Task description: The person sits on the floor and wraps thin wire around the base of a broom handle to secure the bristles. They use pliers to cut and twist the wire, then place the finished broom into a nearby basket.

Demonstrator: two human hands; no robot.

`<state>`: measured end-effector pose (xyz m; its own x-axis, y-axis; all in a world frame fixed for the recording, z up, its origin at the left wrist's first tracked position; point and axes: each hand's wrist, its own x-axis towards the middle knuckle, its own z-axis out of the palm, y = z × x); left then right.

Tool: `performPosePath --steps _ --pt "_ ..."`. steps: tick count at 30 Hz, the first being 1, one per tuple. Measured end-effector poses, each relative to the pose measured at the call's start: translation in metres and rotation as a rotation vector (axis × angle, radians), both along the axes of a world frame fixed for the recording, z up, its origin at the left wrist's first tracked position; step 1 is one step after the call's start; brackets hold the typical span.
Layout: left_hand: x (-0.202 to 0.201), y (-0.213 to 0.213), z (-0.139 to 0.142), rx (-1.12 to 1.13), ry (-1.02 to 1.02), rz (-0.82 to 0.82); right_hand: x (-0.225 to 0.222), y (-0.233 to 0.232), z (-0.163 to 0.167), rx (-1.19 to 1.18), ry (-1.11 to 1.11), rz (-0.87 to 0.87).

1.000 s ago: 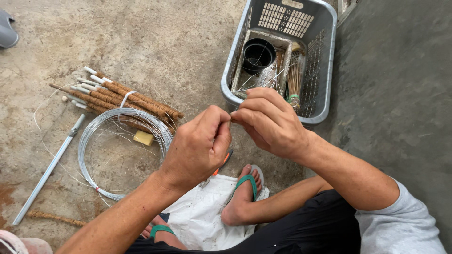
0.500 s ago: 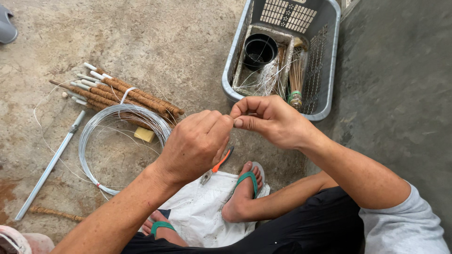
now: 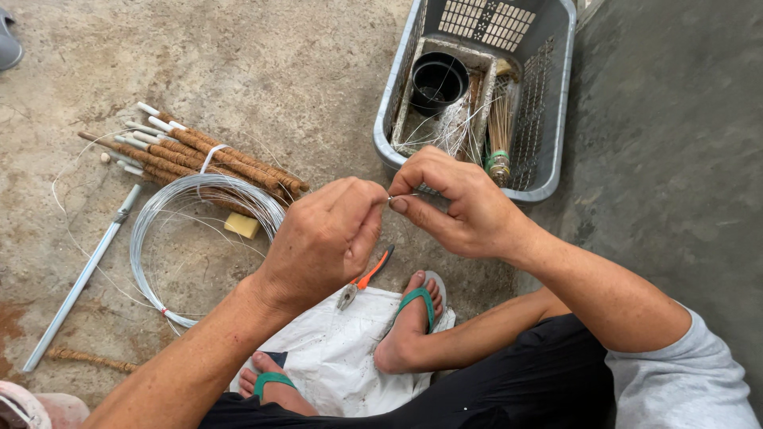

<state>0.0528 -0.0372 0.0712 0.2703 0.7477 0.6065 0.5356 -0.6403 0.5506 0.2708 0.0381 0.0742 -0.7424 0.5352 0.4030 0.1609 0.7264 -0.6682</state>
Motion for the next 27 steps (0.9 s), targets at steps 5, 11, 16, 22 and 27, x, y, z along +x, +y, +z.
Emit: performPosePath --steps 5,11,16,22,27 --pt "0.000 0.000 -0.003 0.035 0.014 -0.074 0.000 0.003 -0.023 -0.888 0.094 0.087" --pt "-0.014 0.017 -0.020 -0.118 -0.128 0.132 0.000 0.029 -0.044 -1.005 0.271 0.070" --pt "-0.038 0.032 -0.033 -0.460 -0.508 0.227 -0.035 0.036 -0.106 -0.420 -0.625 -0.136" --pt "-0.044 0.029 -0.033 -0.592 -0.978 0.053 -0.075 0.002 -0.195 0.246 -1.047 0.318" --pt "-0.049 0.015 -0.024 -0.723 -1.296 -0.103 -0.077 -0.027 -0.222 0.368 -0.800 0.244"
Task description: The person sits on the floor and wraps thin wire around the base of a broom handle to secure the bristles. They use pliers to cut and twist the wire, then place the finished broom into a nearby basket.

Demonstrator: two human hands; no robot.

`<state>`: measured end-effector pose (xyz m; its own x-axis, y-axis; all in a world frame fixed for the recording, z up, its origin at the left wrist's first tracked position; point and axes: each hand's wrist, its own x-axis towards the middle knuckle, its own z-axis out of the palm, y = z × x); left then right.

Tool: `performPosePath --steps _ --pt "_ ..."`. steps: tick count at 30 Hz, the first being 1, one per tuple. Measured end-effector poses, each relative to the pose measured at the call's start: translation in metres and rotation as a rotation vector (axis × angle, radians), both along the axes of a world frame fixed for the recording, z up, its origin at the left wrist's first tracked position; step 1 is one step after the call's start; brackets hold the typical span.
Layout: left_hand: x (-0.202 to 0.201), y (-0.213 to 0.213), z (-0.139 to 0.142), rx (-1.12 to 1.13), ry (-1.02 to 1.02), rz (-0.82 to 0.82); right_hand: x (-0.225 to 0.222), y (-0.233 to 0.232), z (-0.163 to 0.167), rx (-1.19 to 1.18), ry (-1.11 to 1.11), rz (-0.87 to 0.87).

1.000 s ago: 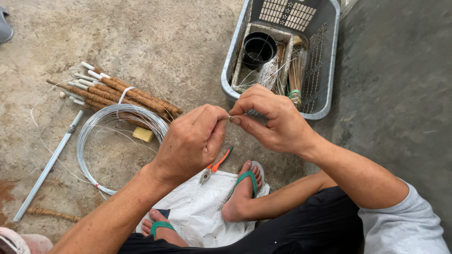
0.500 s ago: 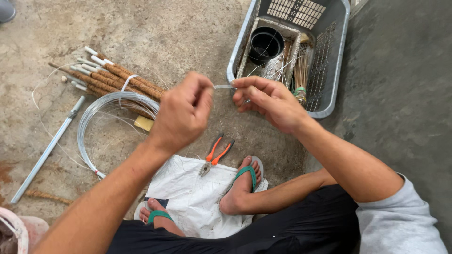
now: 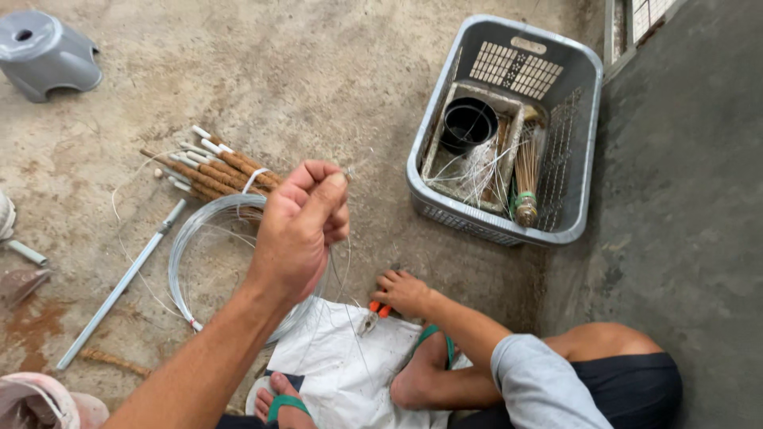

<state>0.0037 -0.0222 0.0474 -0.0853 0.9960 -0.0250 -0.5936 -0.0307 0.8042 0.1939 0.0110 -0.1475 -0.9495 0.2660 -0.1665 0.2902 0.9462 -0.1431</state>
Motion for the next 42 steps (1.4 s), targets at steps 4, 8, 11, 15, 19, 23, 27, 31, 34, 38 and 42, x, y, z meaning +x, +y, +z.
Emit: performPosePath --steps 4,8,11,15,19,23,27,31,34,38,42 --pt "0.001 -0.001 0.004 0.000 -0.087 -0.054 -0.003 0.003 0.002 0.013 -0.096 0.066" --pt "0.006 -0.003 0.005 -0.026 -0.085 -0.075 0.005 0.007 0.008 -0.290 -0.176 -0.025" --pt "0.007 -0.005 0.007 0.006 -0.101 -0.100 0.004 0.015 0.014 -0.541 0.052 -0.192" --pt "0.005 -0.004 0.010 -0.013 -0.081 -0.099 -0.009 0.045 0.034 -0.599 0.380 -0.463" --pt "0.003 -0.004 0.012 0.003 -0.081 -0.078 -0.019 0.072 0.075 -0.524 0.686 -0.579" --pt "0.005 -0.008 0.013 0.015 -0.085 -0.083 -0.003 0.084 0.127 0.038 0.873 -0.412" --pt "0.011 -0.010 0.016 0.021 -0.095 -0.138 0.025 0.078 0.166 0.149 0.937 -0.364" --pt "0.020 -0.012 0.020 0.007 -0.099 -0.209 0.046 0.069 0.183 0.265 0.917 -0.355" --pt "0.028 -0.012 0.019 -0.004 -0.089 -0.245 0.052 0.066 0.185 0.270 0.929 -0.351" --pt "0.031 -0.010 0.018 0.006 -0.091 -0.286 0.053 0.068 0.184 0.277 0.935 -0.349" --pt "0.031 -0.010 0.015 -0.003 -0.094 -0.312 0.052 0.070 0.182 0.286 0.934 -0.338"
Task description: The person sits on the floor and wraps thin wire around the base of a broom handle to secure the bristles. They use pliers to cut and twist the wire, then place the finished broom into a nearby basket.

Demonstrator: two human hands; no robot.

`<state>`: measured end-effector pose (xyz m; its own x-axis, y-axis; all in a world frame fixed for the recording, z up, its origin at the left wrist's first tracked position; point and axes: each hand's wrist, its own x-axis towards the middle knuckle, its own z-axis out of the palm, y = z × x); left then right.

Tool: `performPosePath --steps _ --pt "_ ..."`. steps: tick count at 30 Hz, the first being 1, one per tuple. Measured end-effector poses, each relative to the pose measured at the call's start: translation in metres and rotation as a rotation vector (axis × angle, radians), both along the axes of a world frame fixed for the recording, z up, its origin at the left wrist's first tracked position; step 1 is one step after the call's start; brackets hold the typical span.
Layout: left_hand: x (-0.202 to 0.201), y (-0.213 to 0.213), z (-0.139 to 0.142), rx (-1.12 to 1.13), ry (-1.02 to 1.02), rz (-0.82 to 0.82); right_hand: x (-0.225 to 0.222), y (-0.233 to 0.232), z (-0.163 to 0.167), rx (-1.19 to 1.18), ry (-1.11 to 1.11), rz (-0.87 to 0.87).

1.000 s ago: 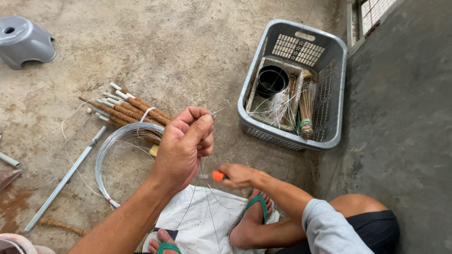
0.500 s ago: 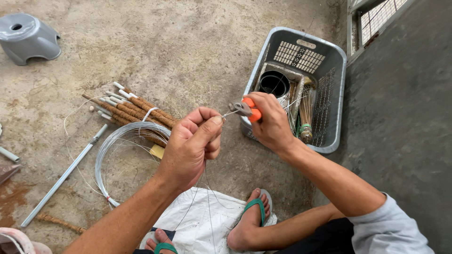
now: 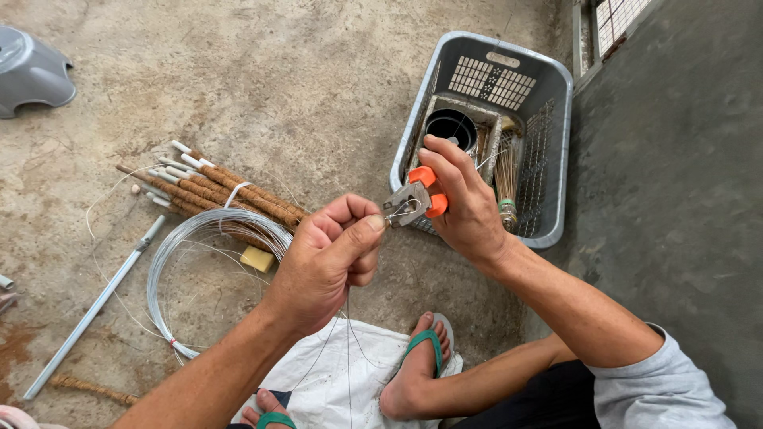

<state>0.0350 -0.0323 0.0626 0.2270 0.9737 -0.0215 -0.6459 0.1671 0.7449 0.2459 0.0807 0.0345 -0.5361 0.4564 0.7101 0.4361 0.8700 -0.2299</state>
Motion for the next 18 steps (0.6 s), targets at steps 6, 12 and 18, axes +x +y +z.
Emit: performPosePath --steps 6,12,18 --pt "0.0001 -0.0014 0.0004 -0.033 0.033 -0.018 0.0033 0.0011 0.0002 0.035 -0.019 0.015" --pt "0.0014 -0.0039 0.0024 -0.014 0.108 0.003 0.0049 0.0022 0.0001 0.061 -0.032 0.010" --pt "0.0083 -0.0074 0.0044 0.034 0.205 0.088 0.0063 0.0006 -0.0018 0.064 -0.050 -0.001"
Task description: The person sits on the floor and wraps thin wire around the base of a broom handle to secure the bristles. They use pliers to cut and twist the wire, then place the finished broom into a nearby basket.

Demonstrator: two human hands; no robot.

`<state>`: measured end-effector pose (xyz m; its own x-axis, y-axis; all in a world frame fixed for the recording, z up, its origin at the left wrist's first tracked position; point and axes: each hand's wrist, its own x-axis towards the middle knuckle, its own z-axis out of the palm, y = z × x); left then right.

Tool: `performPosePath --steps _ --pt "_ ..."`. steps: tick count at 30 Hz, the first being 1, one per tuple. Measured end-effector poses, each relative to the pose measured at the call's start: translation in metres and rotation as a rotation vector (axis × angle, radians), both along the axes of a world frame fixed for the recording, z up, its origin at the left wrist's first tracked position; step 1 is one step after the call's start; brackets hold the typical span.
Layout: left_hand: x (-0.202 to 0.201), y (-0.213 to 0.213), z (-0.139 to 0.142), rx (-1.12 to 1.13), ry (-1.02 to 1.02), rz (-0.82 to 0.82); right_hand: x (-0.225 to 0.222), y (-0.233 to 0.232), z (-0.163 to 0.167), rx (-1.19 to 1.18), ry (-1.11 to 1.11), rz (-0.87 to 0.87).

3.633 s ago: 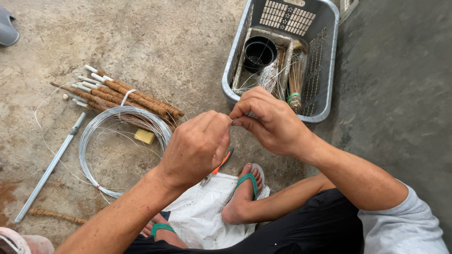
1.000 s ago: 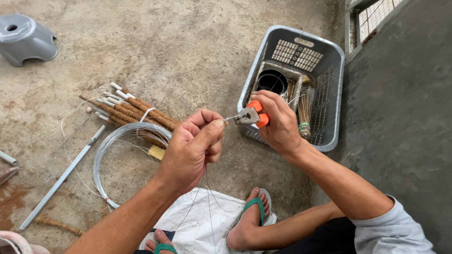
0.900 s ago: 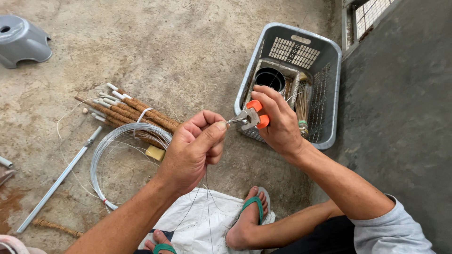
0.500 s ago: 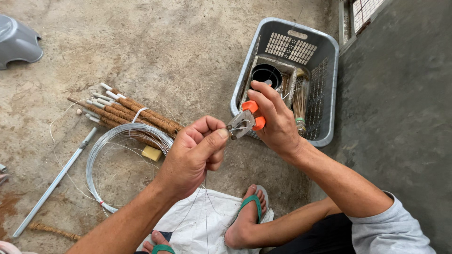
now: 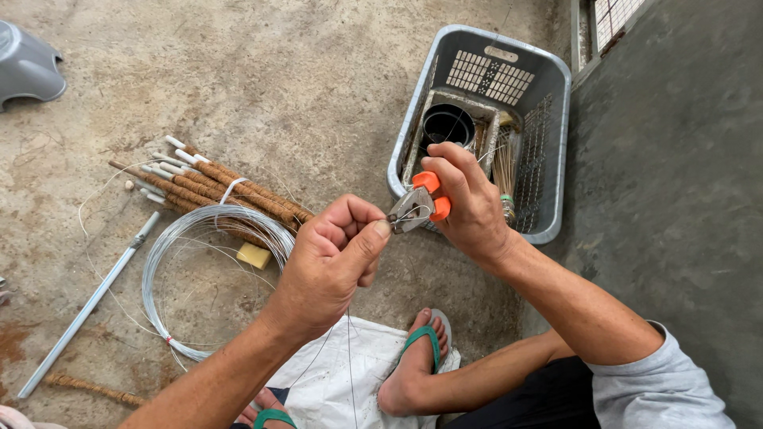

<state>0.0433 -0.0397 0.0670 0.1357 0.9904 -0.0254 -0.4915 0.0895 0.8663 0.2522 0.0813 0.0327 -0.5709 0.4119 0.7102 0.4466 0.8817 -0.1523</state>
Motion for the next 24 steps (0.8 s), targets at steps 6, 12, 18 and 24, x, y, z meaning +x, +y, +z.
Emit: performPosePath --steps 6,12,18,24 --pt "0.003 -0.008 0.007 0.151 0.274 0.147 -0.003 -0.007 0.000 -0.011 -0.011 -0.031" --pt "0.006 -0.014 0.017 0.295 0.588 0.329 -0.008 -0.016 0.002 -0.090 0.004 -0.016" --pt "0.009 -0.013 0.022 0.397 0.708 0.453 -0.008 -0.021 0.004 -0.148 -0.022 -0.025" --pt "0.005 -0.013 0.019 0.267 0.589 0.349 -0.008 -0.022 0.005 -0.137 -0.013 -0.030"
